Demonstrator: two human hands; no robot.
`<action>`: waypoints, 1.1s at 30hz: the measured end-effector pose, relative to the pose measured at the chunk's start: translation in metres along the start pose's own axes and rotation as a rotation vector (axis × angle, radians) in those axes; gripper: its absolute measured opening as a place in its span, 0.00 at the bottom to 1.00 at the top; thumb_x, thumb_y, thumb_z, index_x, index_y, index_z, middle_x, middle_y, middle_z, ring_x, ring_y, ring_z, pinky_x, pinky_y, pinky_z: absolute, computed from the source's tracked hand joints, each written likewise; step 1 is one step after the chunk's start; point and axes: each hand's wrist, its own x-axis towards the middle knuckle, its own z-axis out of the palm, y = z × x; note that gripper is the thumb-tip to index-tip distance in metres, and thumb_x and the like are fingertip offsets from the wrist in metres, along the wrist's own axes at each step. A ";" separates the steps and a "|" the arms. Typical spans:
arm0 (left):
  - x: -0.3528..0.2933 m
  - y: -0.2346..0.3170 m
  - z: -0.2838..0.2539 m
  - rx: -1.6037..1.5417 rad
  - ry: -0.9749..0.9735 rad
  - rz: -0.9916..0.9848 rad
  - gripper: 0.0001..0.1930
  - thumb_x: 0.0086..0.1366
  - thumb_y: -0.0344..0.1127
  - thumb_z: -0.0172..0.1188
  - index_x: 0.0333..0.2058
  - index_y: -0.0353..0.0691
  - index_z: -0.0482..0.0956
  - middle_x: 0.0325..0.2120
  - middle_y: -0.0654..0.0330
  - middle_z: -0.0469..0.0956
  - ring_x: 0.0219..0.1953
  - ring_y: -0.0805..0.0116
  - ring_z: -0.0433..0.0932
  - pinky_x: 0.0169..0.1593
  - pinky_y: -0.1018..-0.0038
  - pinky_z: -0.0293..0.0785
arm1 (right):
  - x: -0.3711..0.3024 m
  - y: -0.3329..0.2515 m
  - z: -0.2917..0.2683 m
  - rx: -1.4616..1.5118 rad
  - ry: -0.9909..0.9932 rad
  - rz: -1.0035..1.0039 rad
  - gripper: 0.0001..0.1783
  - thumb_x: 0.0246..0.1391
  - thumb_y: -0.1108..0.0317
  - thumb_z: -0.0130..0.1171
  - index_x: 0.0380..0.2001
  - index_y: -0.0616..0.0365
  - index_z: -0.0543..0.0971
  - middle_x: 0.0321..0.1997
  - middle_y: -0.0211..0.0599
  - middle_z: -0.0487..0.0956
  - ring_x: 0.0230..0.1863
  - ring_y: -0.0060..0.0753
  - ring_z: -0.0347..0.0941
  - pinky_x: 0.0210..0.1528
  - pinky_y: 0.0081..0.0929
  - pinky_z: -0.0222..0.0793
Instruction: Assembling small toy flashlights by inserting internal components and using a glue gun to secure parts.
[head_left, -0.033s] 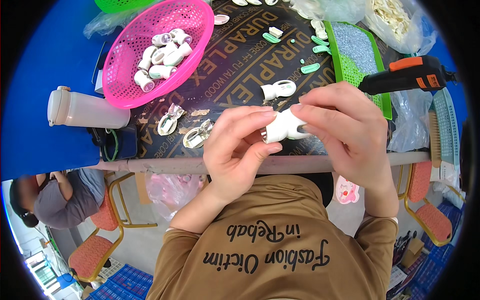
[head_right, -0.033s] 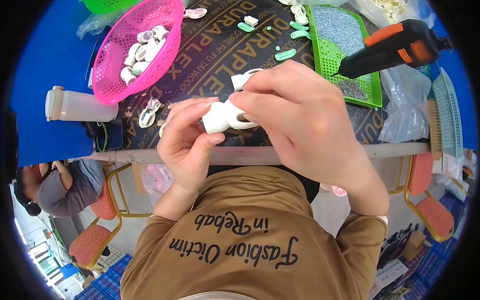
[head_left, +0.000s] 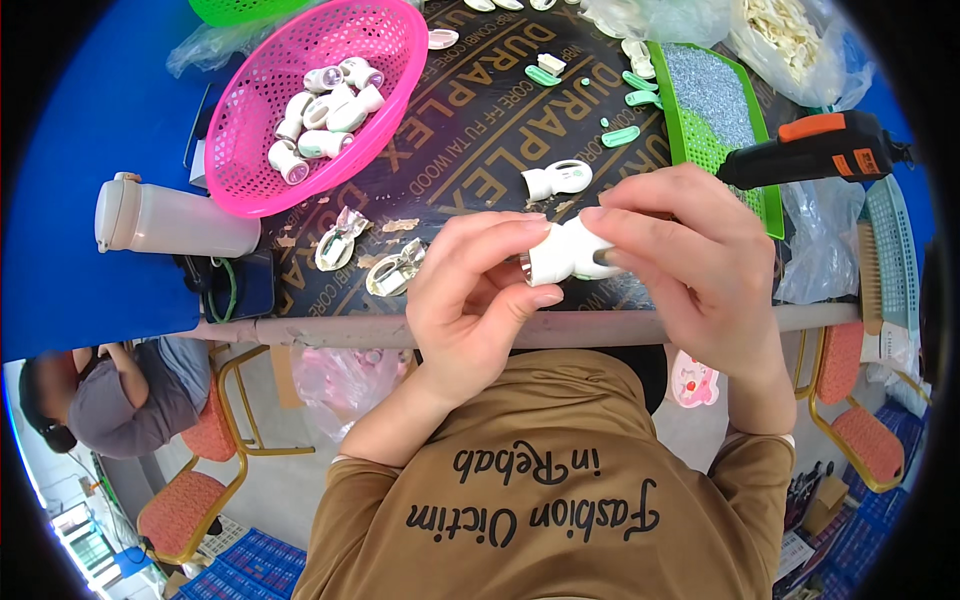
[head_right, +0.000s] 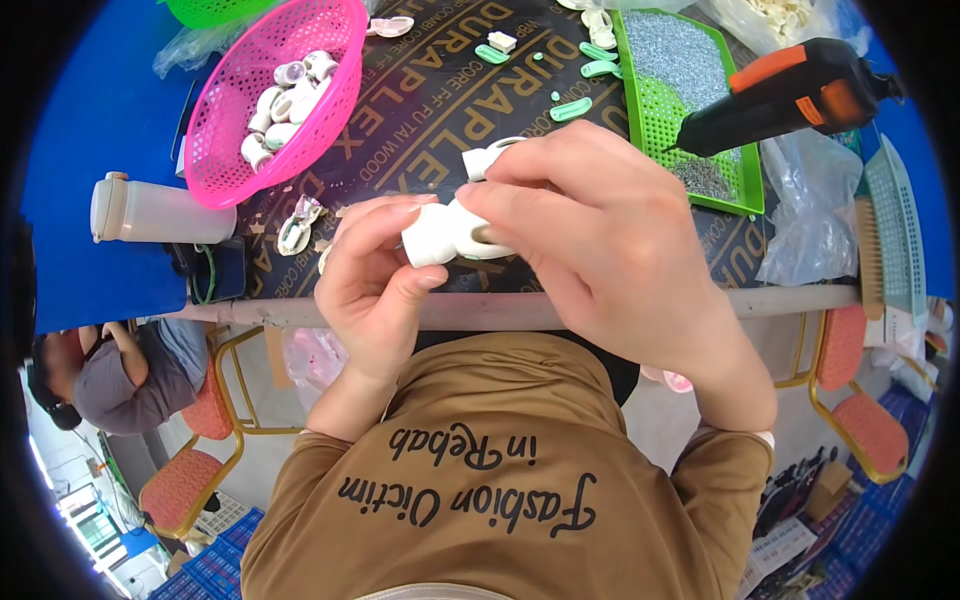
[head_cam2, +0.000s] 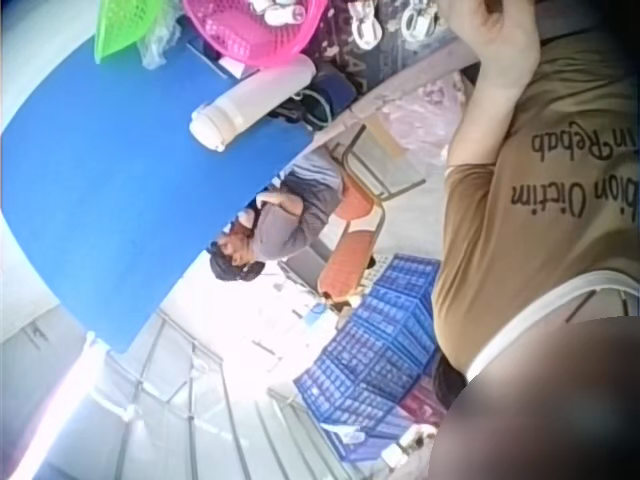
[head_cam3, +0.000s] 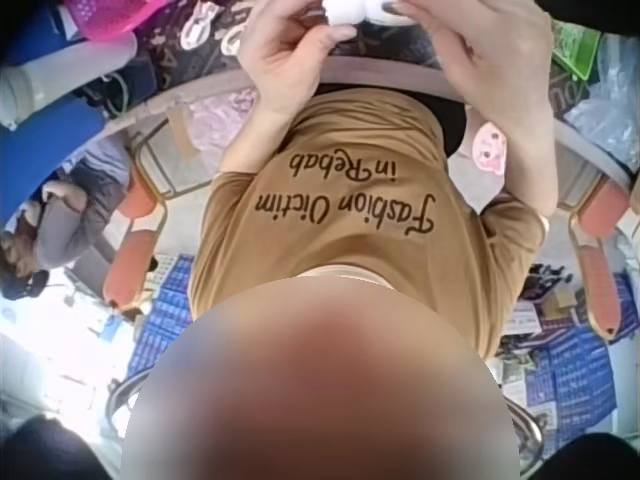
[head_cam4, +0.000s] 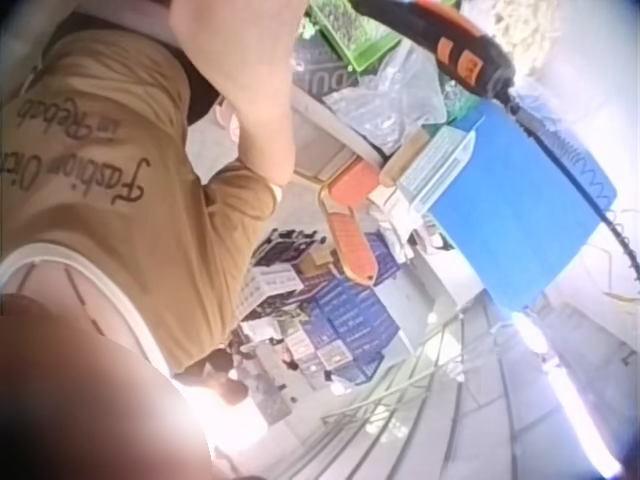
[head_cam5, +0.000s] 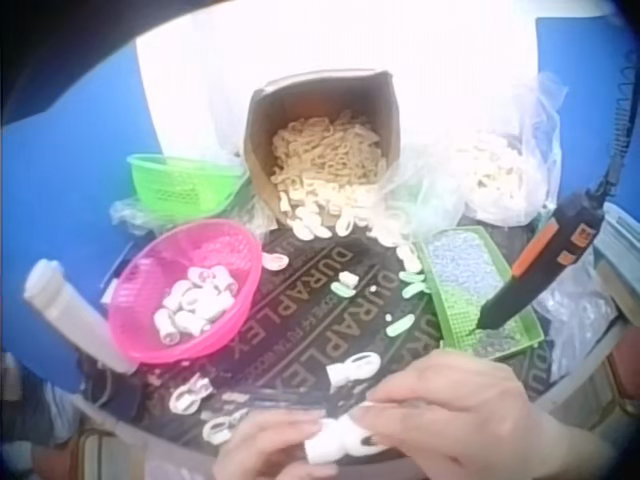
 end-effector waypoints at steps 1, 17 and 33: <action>0.000 0.000 0.001 0.001 0.000 0.000 0.21 0.49 0.18 0.61 0.45 0.32 0.71 0.42 0.54 0.68 0.40 0.71 0.73 0.39 0.80 0.76 | 0.000 -0.002 0.002 0.001 0.001 0.000 0.16 0.35 0.77 0.60 0.34 0.61 0.78 0.34 0.38 0.75 0.31 0.37 0.72 0.32 0.26 0.67; 0.004 -0.004 0.005 -0.188 -0.072 -0.016 0.30 0.45 0.36 0.70 0.46 0.36 0.65 0.44 0.51 0.66 0.39 0.65 0.74 0.42 0.73 0.76 | -0.022 0.008 0.020 0.193 0.106 0.049 0.21 0.37 0.86 0.53 0.40 0.62 0.75 0.43 0.46 0.73 0.37 0.37 0.74 0.32 0.22 0.73; 0.001 -0.001 -0.008 -0.433 -0.416 -0.937 0.20 0.62 0.36 0.53 0.51 0.39 0.61 0.20 0.66 0.66 0.16 0.82 0.62 0.18 0.85 0.54 | -0.107 0.041 -0.011 -0.270 0.402 0.463 0.07 0.42 0.78 0.57 0.29 0.58 0.78 0.31 0.38 0.76 0.34 0.37 0.73 0.35 0.27 0.69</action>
